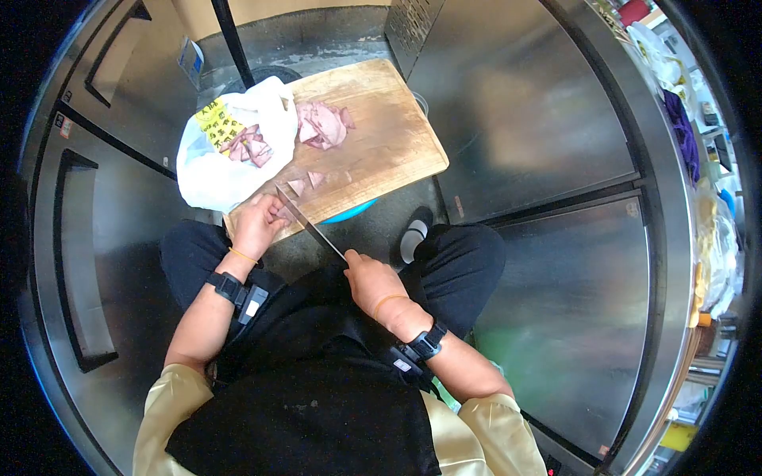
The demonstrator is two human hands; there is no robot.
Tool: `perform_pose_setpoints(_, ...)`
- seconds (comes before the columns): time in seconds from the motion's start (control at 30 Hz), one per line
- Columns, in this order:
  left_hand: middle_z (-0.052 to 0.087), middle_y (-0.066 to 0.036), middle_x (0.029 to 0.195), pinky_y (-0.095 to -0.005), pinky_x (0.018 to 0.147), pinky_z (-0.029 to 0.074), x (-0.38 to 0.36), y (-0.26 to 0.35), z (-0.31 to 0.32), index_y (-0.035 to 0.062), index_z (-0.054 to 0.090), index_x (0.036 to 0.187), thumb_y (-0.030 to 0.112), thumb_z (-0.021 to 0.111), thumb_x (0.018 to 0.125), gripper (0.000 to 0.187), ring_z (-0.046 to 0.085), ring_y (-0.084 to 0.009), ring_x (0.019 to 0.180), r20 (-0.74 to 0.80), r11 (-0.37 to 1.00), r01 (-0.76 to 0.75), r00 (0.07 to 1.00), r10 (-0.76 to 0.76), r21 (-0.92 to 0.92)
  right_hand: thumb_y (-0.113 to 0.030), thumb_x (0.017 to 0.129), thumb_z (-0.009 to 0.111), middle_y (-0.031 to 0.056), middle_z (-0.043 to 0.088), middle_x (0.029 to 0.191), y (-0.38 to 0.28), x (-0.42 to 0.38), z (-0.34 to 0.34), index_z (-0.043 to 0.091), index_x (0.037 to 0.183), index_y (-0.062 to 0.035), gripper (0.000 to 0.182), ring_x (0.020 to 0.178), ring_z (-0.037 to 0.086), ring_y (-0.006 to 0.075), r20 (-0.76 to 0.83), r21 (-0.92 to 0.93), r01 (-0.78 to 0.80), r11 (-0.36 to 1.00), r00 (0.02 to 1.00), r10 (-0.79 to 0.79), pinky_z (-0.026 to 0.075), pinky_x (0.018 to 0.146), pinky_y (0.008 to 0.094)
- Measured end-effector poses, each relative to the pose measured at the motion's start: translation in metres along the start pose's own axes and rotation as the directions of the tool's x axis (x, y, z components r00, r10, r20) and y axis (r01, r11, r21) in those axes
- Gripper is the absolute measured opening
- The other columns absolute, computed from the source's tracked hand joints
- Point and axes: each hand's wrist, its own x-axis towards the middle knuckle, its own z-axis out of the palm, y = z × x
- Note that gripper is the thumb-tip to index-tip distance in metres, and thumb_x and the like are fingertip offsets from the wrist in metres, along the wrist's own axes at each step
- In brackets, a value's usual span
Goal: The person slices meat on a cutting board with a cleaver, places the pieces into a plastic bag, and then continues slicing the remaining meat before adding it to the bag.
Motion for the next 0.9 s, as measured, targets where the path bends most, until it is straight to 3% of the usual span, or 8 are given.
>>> perform_pose_setpoints(0.5, 0.059, -0.012, 0.087, -0.0361, 0.066, 0.051, 0.001, 0.001, 0.001, 0.0017, 0.058, 0.087, 0.006, 0.079, 0.068, 0.029, 0.064, -0.027, 0.075, -0.003, 1.0, 0.016, 1.0, -0.016, 0.008, -0.014, 0.092, 0.054, 0.022, 0.062, 0.092, -0.011, -0.003, -0.001, 0.046, 0.1, -0.003, 0.015, 0.085, 0.061, 0.0432, 0.011, -0.085, -0.022, 0.996, 1.0, 0.023, 0.049, 0.074, 0.0511)
perform_pose_setpoints(0.77, 0.06, -0.013, 0.08, -0.0393, 0.064, 0.05, 0.003, 0.011, -0.006, 0.0027, 0.057, 0.084, 0.01, 0.079, 0.067, 0.028, 0.063, -0.0294, 0.073, 0.013, 0.99, 0.018, 1.0, -0.02, 0.142, -0.013, 0.092, 0.053, 0.0214, 0.062, 0.092, -0.019, -0.003, 0.006, 0.046, 0.1, -0.0026, 0.015, 0.082, 0.063, 0.0414, 0.024, -0.187, -0.026, 0.982, 0.999, 0.031, 0.052, 0.071, 0.0493)
perform_pose_setpoints(0.9, 0.061, -0.014, 0.077, -0.0407, 0.063, 0.048, 0.003, 0.012, -0.006, 0.0031, 0.057, 0.081, 0.011, 0.079, 0.067, 0.028, 0.062, -0.0308, 0.071, 0.0, 0.983, -0.005, 1.0, 0.005, 0.181, -0.003, 0.086, 0.051, 0.0223, 0.063, 0.092, -0.031, -0.004, 0.002, 0.046, 0.102, -0.0017, 0.016, 0.081, 0.066, 0.0402, 0.046, -0.234, -0.029, 0.972, 0.998, 0.041, 0.055, 0.069, 0.047)
